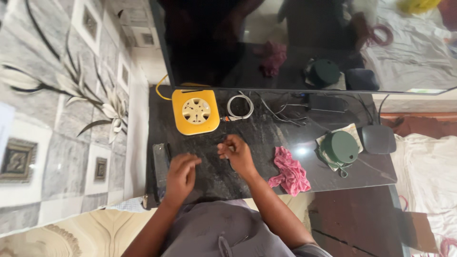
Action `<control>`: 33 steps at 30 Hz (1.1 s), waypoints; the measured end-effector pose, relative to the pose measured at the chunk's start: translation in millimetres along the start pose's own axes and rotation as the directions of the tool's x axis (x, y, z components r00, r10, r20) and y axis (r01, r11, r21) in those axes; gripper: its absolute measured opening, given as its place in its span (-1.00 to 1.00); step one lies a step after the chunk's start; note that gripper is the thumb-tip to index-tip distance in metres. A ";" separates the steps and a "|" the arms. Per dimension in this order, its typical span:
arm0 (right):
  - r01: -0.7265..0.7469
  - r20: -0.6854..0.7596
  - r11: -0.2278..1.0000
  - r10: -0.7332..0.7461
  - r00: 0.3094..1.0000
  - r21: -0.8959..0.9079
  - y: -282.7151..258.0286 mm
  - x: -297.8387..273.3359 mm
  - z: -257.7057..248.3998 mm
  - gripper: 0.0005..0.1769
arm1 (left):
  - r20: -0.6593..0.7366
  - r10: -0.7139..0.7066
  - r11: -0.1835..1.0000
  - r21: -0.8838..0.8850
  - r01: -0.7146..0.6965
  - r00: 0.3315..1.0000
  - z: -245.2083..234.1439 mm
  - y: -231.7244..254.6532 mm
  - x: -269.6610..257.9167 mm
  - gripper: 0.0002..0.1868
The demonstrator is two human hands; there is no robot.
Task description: The person cleans a table by moving objects like an extension box, a speaker, and cables, then wiping the surface with a pink cloth and a piece of paper.
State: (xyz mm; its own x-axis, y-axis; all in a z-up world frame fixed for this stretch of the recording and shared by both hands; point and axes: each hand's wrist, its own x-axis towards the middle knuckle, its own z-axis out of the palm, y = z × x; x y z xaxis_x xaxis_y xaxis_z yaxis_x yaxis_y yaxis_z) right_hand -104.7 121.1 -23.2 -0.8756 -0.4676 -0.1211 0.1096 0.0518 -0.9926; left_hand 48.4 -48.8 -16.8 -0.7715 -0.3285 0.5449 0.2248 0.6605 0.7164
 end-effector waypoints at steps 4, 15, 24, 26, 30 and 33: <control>-0.068 -0.263 0.992 0.037 0.964 -0.109 21.3 23.3 -7.5 -0.56 | -0.029 -0.074 0.991 0.106 0.077 0.997 4.5 -26.2 22.3 -0.72; 0.002 -0.135 0.987 -0.024 0.990 -0.159 46.5 103.3 60.5 -0.68 | 0.142 -0.139 0.893 0.445 0.063 0.980 76.4 -122.9 54.7 -0.37; -0.126 -0.226 0.977 0.085 0.970 -0.170 37.9 110.4 83.8 -0.68 | 0.085 -0.138 0.953 0.284 0.109 0.987 70.1 -148.7 65.7 -0.56; -0.208 -0.209 0.945 0.157 0.965 -0.251 22.7 112.8 83.6 -0.69 | 0.086 -0.170 0.953 0.269 0.142 0.982 69.1 -148.0 70.7 -0.65; -0.122 -0.143 0.847 0.055 0.988 -0.518 10.0 125.7 76.5 -0.73 | 0.053 -0.208 0.949 0.252 0.188 0.977 65.9 -145.6 76.8 -0.69; -0.211 -0.055 0.884 0.207 0.977 -0.417 18.9 144.1 62.4 -0.76 | 0.034 -0.212 0.956 0.215 0.200 0.977 64.5 -141.1 80.5 -0.63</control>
State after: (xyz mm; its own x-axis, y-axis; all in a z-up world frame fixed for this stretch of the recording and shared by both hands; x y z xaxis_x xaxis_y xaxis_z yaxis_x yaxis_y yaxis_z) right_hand -199.4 -0.4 -59.0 -0.8583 -0.3978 -0.3241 0.0850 0.5126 -0.8544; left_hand -83.9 -124.9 -102.1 -0.8213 -0.4381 0.3654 -0.0677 0.7108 0.7001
